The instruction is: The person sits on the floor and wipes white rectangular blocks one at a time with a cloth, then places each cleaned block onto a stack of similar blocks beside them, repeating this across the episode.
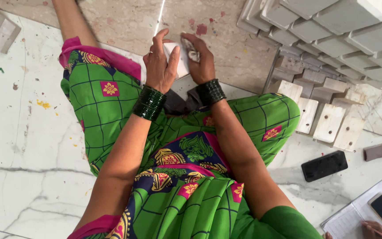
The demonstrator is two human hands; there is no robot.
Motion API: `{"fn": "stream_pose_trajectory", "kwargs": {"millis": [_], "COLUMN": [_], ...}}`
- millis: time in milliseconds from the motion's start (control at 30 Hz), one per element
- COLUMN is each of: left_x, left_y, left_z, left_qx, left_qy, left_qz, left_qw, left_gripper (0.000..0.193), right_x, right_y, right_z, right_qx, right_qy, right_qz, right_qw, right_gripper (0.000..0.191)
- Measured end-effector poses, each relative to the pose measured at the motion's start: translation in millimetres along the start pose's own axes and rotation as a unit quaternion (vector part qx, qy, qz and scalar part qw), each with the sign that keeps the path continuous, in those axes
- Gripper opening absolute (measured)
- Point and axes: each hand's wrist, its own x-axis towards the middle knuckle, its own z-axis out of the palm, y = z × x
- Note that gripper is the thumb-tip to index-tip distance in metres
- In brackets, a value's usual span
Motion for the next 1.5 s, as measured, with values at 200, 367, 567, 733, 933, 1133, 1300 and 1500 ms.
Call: {"fn": "stream_pose_trajectory", "kwargs": {"millis": [200, 367, 567, 733, 933, 1133, 1300, 1500], "left_x": [-2, -4, -4, -8, -10, -10, -7, -6], "left_y": [11, 3, -17, -19, -13, -8, -7, -7], "left_z": [5, 7, -11, -10, -10, -6, -2, -4], "left_qx": [-0.009, -0.018, -0.094, -0.083, -0.111, -0.091, -0.069, -0.070], "left_qy": [-0.009, 0.024, 0.006, 0.034, 0.001, 0.022, 0.023, 0.018], "left_qz": [0.010, 0.042, -0.012, 0.042, -0.025, 0.027, 0.018, 0.023], "left_qw": [1.000, 0.999, 0.996, 0.995, 0.994, 0.995, 0.997, 0.997], "left_gripper": [0.061, 0.052, 0.053, 0.047, 0.051, 0.046, 0.044, 0.043], "right_x": [13, 22, 26, 18, 14, 16, 14, 12], "right_y": [63, 82, 76, 84, 92, 82, 76, 95], "right_z": [-8, -34, -77, -67, -50, -54, -47, -39], "right_qx": [0.014, -0.023, -0.105, -0.227, -0.224, -0.169, -0.134, -0.262], "right_qy": [0.073, 0.199, 0.172, 0.103, 0.002, 0.034, 0.020, 0.027], "right_qz": [0.098, 0.069, 0.025, 0.141, 0.149, 0.089, 0.096, 0.231], "right_qw": [0.992, 0.977, 0.979, 0.958, 0.963, 0.981, 0.986, 0.937], "right_gripper": [0.049, 0.049, 0.050, 0.049, 0.043, 0.053, 0.043, 0.036]}}
